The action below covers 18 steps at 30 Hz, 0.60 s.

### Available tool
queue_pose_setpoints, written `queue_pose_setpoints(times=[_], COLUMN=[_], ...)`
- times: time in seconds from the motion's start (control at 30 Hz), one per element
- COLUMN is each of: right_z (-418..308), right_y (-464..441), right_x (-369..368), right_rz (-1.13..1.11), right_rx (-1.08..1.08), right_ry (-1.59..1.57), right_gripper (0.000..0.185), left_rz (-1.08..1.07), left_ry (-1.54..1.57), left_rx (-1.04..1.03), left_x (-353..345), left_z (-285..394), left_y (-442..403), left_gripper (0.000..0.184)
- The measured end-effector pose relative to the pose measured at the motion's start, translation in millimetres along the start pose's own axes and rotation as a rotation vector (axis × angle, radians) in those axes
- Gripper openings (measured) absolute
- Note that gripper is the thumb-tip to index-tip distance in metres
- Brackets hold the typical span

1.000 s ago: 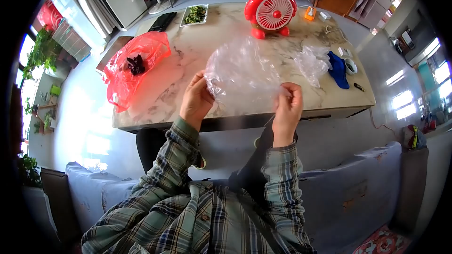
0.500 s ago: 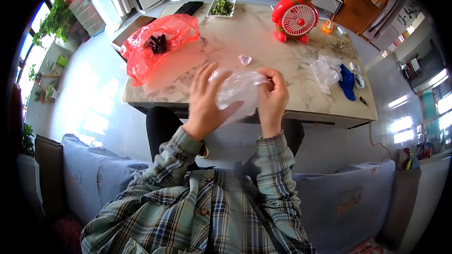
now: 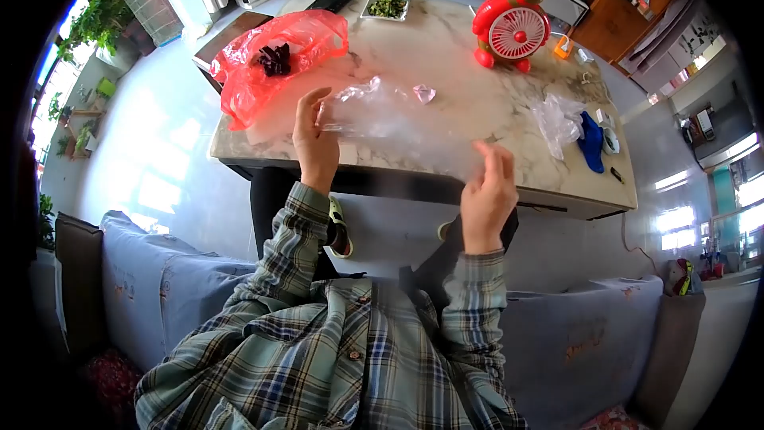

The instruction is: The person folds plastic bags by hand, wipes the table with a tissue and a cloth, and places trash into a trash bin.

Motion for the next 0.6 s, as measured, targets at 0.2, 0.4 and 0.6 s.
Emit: queue_pose_setpoints(times=[0.2,0.4,0.6], right_z=[-36,1,27], right_y=[41,19,17], right_x=[-12,-36,-42], right_rz=[-0.495,-0.390,0.030], right_rx=[0.170,-0.429,-0.672], right_ry=[-0.555,-1.004,-1.165], right_gripper=[0.046,0.033,0.011], left_rz=[-0.160,-0.377,-0.284], left_ry=[0.894,0.842,0.712], left_rx=[0.441,0.544,0.523], left_x=[-4,-19,-6], left_z=[-26,-14,-33], left_y=[3,13,6], left_gripper=[0.027,0.030,0.026])
Point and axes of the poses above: each hand's wrist, its own y-axis away from the middle knuckle, its own x-axis out of the back of the hand, z = x × y, the point moved 4 cm from there along -y, towards the middle knuckle
